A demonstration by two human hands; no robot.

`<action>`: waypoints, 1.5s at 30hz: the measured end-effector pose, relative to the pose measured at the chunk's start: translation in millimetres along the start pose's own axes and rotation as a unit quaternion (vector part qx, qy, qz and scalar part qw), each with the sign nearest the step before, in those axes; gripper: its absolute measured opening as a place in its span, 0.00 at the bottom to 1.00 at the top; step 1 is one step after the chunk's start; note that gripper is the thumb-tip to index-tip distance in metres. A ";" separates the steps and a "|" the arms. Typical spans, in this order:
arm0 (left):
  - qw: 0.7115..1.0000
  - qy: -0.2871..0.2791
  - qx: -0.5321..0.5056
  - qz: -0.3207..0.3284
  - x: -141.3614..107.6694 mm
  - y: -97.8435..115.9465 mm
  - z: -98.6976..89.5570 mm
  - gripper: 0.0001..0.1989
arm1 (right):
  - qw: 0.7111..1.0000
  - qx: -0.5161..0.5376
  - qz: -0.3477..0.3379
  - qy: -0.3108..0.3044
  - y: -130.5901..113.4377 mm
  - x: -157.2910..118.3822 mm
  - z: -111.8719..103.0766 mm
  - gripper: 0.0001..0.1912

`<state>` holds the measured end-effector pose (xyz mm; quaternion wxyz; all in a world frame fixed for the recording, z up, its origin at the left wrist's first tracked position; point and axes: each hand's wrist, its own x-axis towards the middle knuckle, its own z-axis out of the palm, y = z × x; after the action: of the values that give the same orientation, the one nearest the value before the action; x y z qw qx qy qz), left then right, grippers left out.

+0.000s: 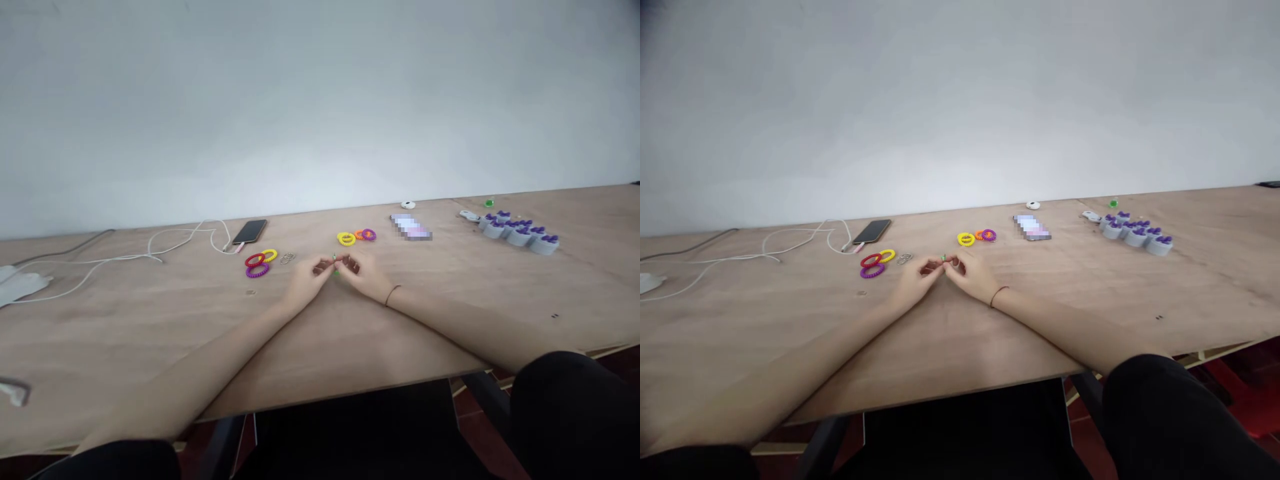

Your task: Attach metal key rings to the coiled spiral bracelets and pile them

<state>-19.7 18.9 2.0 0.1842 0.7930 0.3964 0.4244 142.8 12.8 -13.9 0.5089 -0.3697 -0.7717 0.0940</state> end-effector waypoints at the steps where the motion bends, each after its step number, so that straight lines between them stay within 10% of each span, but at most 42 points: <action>1: 1.000 -0.003 0.021 0.016 -0.1 0.5 -0.1 0.09 | 1.000 0.005 0.003 -0.002 0.1 0.0 0.0 0.08; 22: 0.992 0.032 0.111 0.052 -0.3 3.2 -0.1 0.08 | 1.000 0.006 0.007 0.021 3.8 0.6 -0.4 0.05; 45: 0.983 -0.033 -0.154 -0.092 -0.3 6.2 8.3 0.17 | 0.990 -0.131 -0.052 -0.015 2.1 -0.1 -1.5 0.04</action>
<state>-10.1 15.3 0.9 0.3553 0.7288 0.3918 0.4349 145.1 13.8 -14.3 0.4483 -0.3912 -0.8032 -0.0288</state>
